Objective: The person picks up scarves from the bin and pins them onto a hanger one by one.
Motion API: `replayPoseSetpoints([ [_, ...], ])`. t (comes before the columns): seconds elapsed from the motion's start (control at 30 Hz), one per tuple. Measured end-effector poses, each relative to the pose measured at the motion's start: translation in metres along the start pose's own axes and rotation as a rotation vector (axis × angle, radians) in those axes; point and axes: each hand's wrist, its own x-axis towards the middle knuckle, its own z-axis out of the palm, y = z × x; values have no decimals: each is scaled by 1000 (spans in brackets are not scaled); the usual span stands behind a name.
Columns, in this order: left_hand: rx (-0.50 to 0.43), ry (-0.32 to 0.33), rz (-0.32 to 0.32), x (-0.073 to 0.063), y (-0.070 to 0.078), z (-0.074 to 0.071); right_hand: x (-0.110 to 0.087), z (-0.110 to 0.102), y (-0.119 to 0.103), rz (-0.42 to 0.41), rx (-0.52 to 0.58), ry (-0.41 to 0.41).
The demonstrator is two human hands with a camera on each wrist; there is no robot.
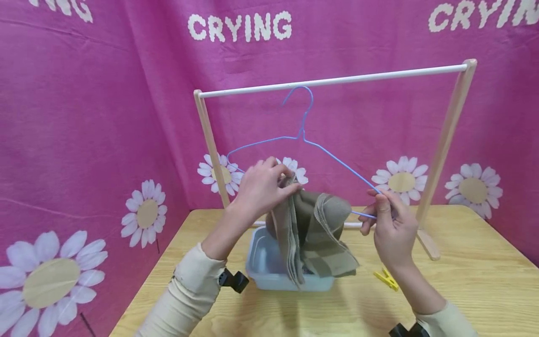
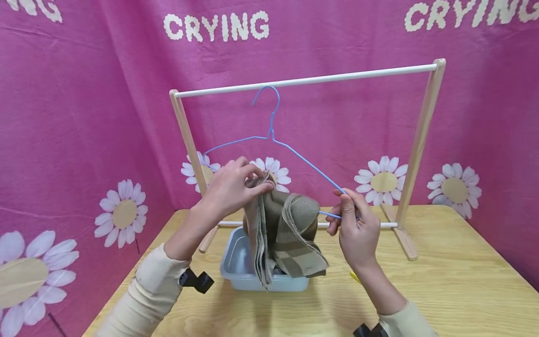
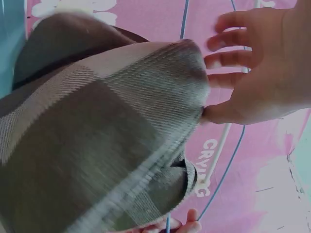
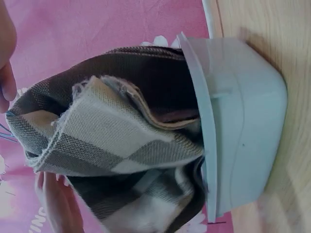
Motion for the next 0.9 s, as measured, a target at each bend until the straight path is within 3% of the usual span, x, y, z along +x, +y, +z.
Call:
replayPoseSetpoints([
  [0.07, -23, -91, -53, -3, -1, -2, 2, 0, -1, -9, 0, 11],
  [0.17, -102, -168, -115, -5, -1, -2, 3, 1, -2, -23, 14, 9],
  [0.33, -225, -196, -171, -5, -5, 2, 2, 0, 0, -16, 29, 18],
  [0.5, -368, -217, -149, -5, -16, 3, 2, -4, 2, 13, 57, 49],
  [0.63, -406, -177, -139, -6, -20, 6, 3, -4, 1, 10, 80, 62],
  [0.8, -280, -110, -204, -9, -14, 14, 3, 1, -2, -22, 92, 42],
  [0.9, -207, -24, -187, -7, -12, 19, 4, 3, -1, -30, 85, 37],
])
